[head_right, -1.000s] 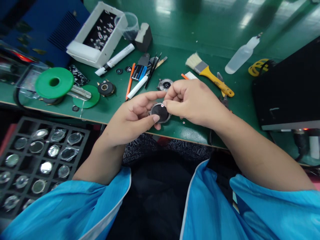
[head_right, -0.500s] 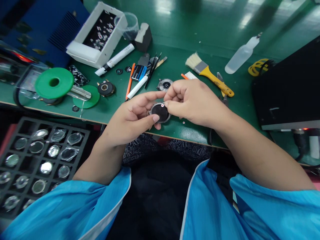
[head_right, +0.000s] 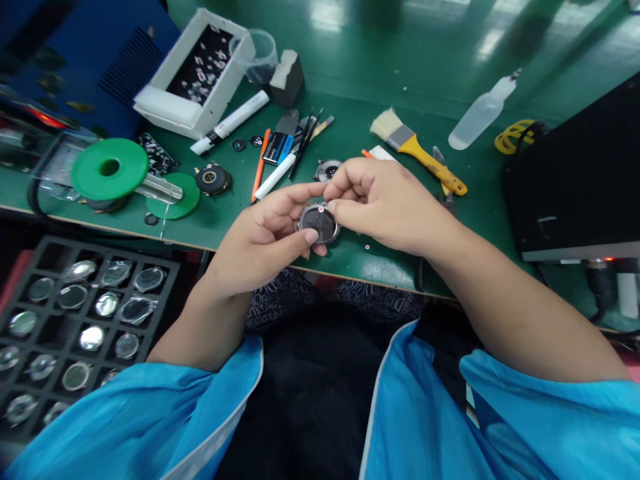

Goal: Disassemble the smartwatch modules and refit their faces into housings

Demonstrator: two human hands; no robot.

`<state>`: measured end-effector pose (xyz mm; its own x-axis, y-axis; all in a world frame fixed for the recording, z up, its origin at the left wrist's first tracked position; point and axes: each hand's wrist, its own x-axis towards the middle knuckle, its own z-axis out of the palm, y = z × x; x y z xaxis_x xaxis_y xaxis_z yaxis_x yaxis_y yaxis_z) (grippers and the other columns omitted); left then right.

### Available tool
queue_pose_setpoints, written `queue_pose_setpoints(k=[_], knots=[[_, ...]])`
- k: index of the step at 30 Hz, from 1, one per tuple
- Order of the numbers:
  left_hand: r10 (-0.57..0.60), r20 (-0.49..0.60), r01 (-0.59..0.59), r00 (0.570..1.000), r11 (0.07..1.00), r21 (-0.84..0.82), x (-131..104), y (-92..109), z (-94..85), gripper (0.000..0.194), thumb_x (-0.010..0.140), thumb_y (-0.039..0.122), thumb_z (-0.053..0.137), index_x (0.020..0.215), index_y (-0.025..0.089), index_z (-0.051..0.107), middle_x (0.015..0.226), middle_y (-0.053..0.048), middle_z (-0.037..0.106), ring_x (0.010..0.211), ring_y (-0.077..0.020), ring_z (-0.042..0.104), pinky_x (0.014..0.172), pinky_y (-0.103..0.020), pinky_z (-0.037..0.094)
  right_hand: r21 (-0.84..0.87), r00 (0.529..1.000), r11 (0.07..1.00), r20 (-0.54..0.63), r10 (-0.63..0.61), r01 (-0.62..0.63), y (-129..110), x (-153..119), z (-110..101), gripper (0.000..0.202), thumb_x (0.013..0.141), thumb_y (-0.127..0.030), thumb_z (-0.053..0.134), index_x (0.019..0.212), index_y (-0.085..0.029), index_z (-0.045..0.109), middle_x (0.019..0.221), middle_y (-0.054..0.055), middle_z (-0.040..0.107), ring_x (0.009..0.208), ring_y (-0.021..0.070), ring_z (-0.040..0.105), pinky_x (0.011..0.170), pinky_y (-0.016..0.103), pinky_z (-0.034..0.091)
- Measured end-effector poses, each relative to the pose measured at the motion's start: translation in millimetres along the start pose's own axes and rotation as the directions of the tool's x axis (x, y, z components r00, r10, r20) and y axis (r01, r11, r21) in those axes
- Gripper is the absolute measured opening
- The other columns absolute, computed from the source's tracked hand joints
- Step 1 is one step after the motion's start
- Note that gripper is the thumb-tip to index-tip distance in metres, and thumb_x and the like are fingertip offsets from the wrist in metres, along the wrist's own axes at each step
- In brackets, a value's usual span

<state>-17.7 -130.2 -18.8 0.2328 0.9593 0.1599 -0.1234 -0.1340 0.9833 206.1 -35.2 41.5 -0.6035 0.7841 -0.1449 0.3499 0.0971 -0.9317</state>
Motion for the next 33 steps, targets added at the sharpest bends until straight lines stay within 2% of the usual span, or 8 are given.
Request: queue_pose_setpoints(k=[6, 17, 22, 33], knots=[[0.02, -0.001, -0.02, 1.0, 1.0, 0.0, 0.2, -1.5, -0.2, 0.056, 0.11, 0.034, 0.091, 0.163, 0.021, 0.077, 0.129, -0.012, 0.089, 0.1, -0.0222, 0.087, 0.079, -0.029, 0.075, -0.015, 1.0, 1.0, -0.003, -0.015, 0.015, 0.5, 0.3, 0.2, 0.015, 0.095, -0.01, 0.081, 0.094, -0.025, 0.08, 0.077, 0.0, 0.071, 0.069, 0.0174, 0.062, 0.066, 0.035, 0.047], [-0.015, -0.008, 0.015, 1.0, 1.0, 0.014, 0.2, 0.5, -0.6, 0.059, 0.109, 0.035, 0.092, 0.164, 0.021, 0.077, 0.135, -0.013, 0.09, 0.1, -0.0226, 0.088, 0.081, -0.032, 0.076, 0.001, 1.0, 1.0, 0.008, -0.012, 0.012, 2.1, 1.3, 0.3, 0.014, 0.095, -0.01, 0.083, 0.098, -0.023, 0.08, 0.082, 0.0, 0.07, 0.073, 0.0164, 0.06, 0.07, 0.036, 0.046], [-0.007, -0.014, 0.008, 1.0, 0.999, 0.031, 0.2, 0.8, 0.2, 0.058, 0.109, 0.034, 0.092, 0.163, 0.022, 0.077, 0.133, -0.013, 0.09, 0.099, -0.0224, 0.088, 0.08, -0.031, 0.076, -0.003, 1.0, 1.0, 0.002, -0.027, 0.027, 3.6, 1.5, 0.2, 0.012, 0.093, -0.013, 0.086, 0.097, -0.023, 0.08, 0.083, 0.0, 0.07, 0.075, 0.0164, 0.06, 0.071, 0.036, 0.046], [-0.011, -0.02, 0.011, 1.0, 0.999, 0.04, -0.8, 1.5, 0.5, 0.057, 0.111, 0.037, 0.091, 0.164, 0.022, 0.076, 0.127, -0.011, 0.09, 0.092, -0.0195, 0.086, 0.079, -0.03, 0.075, -0.01, 1.0, 1.0, -0.004, -0.021, 0.02, -0.8, 1.4, 1.1, 0.015, 0.095, -0.007, 0.079, 0.094, -0.022, 0.08, 0.078, -0.002, 0.07, 0.07, 0.0145, 0.06, 0.067, 0.034, 0.044]])
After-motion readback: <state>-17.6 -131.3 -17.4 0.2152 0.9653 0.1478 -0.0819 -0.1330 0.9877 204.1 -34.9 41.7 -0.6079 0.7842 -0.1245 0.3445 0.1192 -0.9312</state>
